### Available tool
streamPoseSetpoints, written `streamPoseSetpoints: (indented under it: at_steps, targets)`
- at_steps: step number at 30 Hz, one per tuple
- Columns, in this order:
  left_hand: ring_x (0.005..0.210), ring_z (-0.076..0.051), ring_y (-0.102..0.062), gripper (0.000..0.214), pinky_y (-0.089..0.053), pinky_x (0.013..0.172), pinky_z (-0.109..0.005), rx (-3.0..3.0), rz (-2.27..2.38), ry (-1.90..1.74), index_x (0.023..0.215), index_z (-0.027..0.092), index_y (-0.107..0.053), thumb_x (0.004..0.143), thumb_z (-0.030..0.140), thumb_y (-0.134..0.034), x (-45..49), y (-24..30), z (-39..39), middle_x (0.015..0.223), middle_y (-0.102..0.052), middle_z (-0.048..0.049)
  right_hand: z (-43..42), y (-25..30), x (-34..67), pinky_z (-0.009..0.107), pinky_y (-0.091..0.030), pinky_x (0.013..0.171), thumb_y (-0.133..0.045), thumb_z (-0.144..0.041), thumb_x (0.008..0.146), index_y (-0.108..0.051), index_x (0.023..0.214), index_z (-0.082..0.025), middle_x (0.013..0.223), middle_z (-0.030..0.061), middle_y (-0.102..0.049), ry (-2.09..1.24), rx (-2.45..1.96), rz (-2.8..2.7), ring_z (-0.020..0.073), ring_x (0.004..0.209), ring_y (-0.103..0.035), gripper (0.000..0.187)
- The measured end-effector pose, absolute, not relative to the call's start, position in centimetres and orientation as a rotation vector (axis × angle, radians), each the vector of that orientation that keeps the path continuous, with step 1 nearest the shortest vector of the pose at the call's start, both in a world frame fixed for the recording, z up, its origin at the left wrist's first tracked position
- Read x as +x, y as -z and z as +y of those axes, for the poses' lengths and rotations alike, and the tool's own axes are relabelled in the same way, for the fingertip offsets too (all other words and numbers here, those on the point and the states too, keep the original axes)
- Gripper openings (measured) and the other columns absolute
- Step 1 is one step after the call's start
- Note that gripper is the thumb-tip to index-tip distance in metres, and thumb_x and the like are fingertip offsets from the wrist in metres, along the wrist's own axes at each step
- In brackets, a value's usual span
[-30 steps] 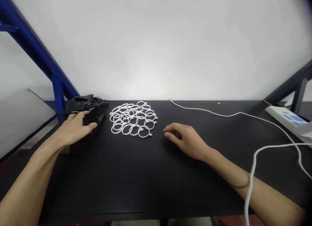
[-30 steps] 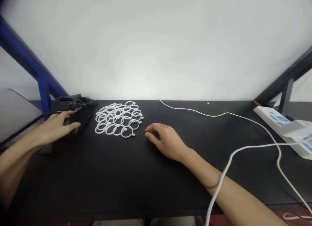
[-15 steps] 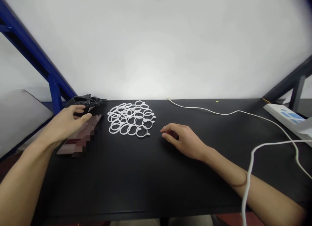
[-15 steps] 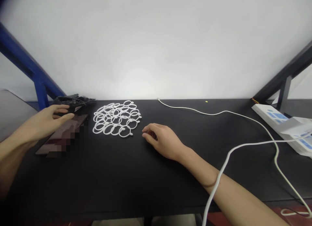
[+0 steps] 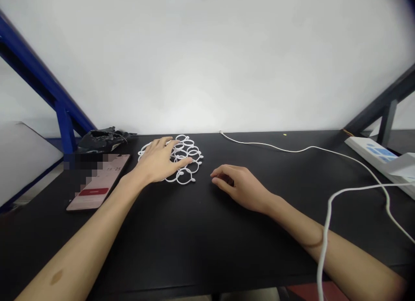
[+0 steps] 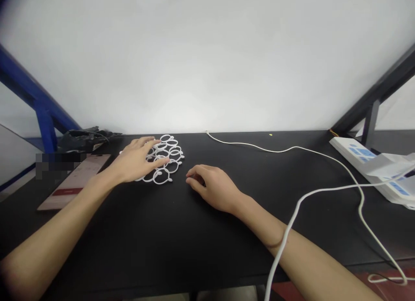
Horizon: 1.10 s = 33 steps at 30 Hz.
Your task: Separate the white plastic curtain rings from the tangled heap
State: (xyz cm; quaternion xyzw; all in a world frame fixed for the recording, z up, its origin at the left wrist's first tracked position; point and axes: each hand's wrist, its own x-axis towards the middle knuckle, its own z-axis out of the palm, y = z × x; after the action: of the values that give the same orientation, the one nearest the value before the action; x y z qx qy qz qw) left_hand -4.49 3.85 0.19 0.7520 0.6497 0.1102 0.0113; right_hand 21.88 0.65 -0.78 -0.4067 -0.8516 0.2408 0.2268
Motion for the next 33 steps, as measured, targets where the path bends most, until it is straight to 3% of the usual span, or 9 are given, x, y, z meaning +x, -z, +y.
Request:
streamPoseSetpoints:
  at_steps: [5, 10, 15, 21, 24, 27, 29, 33]
  targets:
    - [0.147, -0.040, -0.020, 0.092, -0.012, 0.114, -0.067, 2.340, 2.055, -0.164, 0.151, 0.024, -0.034, 0.082, 0.083, -0.025, -3.6, 1.3, 5.5, 0.159, -0.029, -0.0127, 0.6, 0.7, 21.9, 0.027, -0.046, 0.071, -0.056, -0.030, 0.094, -0.065, 0.100, -0.022, 0.093, 0.0008, -0.069, -0.666, -1.121, -2.344, 0.0132, 0.078, -0.061, 0.013]
    - [0.147, -0.041, -0.017, 0.090, -0.012, 0.113, -0.068, 2.360, 2.013, -0.125, 0.152, 0.024, -0.032, 0.083, 0.082, -0.023, -4.0, 2.3, 5.6, 0.159, -0.031, -0.0125, 0.6, 0.8, 21.9, 0.028, -0.047, 0.071, -0.056, -0.029, 0.094, -0.065, 0.100, -0.022, 0.093, 0.0011, -0.069, -0.675, -1.112, -2.351, 0.0135, 0.077, -0.061, 0.013]
    - [0.148, -0.042, -0.010, 0.088, -0.008, 0.113, -0.068, 2.356, 1.974, -0.123, 0.155, 0.027, -0.023, 0.084, 0.079, -0.026, -4.6, 2.5, 5.5, 0.162, -0.022, -0.0131, 0.6, 0.8, 21.8, 0.028, -0.047, 0.072, -0.057, -0.029, 0.094, -0.066, 0.100, -0.022, 0.092, 0.0020, -0.069, -0.669, -1.102, -2.364, 0.0144, 0.078, -0.061, 0.013]
    - [0.148, -0.039, -0.018, 0.080, -0.006, 0.115, -0.066, 2.443, 1.968, -0.226, 0.152, 0.021, -0.032, 0.090, 0.071, -0.029, -4.4, 2.0, 5.3, 0.158, -0.031, -0.0140, 0.6, 0.8, 21.8, 0.027, -0.047, 0.071, -0.056, -0.029, 0.094, -0.065, 0.100, -0.021, 0.093, 0.0018, -0.069, -0.674, -1.100, -2.366, 0.0140, 0.078, -0.061, 0.013]
    - [0.142, -0.033, -0.031, 0.062, -0.018, 0.117, -0.057, 2.593, 1.830, -0.387, 0.143, 0.019, -0.044, 0.094, 0.055, -0.034, -4.1, 0.7, 4.7, 0.149, -0.045, -0.0120, 0.6, 0.8, 21.8, 0.027, -0.047, 0.071, -0.057, -0.029, 0.094, -0.065, 0.100, -0.021, 0.092, 0.0014, -0.069, -0.672, -1.094, -2.370, 0.0136, 0.078, -0.061, 0.013]
    - [0.128, -0.028, -0.043, 0.037, -0.036, 0.109, -0.046, 2.708, 1.622, -0.445, 0.120, 0.020, -0.060, 0.088, 0.032, -0.044, -3.7, -0.7, 3.7, 0.128, -0.061, -0.0078, 0.6, 0.9, 21.8, 0.027, -0.046, 0.071, -0.057, -0.029, 0.094, -0.065, 0.101, -0.022, 0.093, 0.0011, -0.070, -0.665, -1.085, -2.362, 0.0133, 0.078, -0.061, 0.013]
    - [0.120, -0.027, -0.046, 0.031, -0.041, 0.102, -0.043, 2.718, 1.530, -0.394, 0.108, 0.023, -0.063, 0.082, 0.024, -0.047, -3.5, -1.3, 3.0, 0.119, -0.063, -0.0050, 0.6, 0.9, 21.9, 0.027, -0.046, 0.071, -0.057, -0.029, 0.094, -0.065, 0.101, -0.021, 0.092, 0.0012, -0.070, -0.659, -1.083, -2.359, 0.0132, 0.077, -0.061, 0.013]
    - [0.115, -0.029, -0.045, 0.026, -0.042, 0.097, -0.046, 2.670, 1.451, -0.281, 0.101, 0.026, -0.062, 0.078, 0.025, -0.051, -3.4, -1.5, 2.2, 0.118, -0.058, -0.0041, 0.6, 0.9, 21.9, 0.027, -0.046, 0.070, -0.057, -0.029, 0.094, -0.066, 0.100, -0.022, 0.092, 0.0016, -0.070, -0.654, -1.088, -2.360, 0.0135, 0.076, -0.062, 0.013]
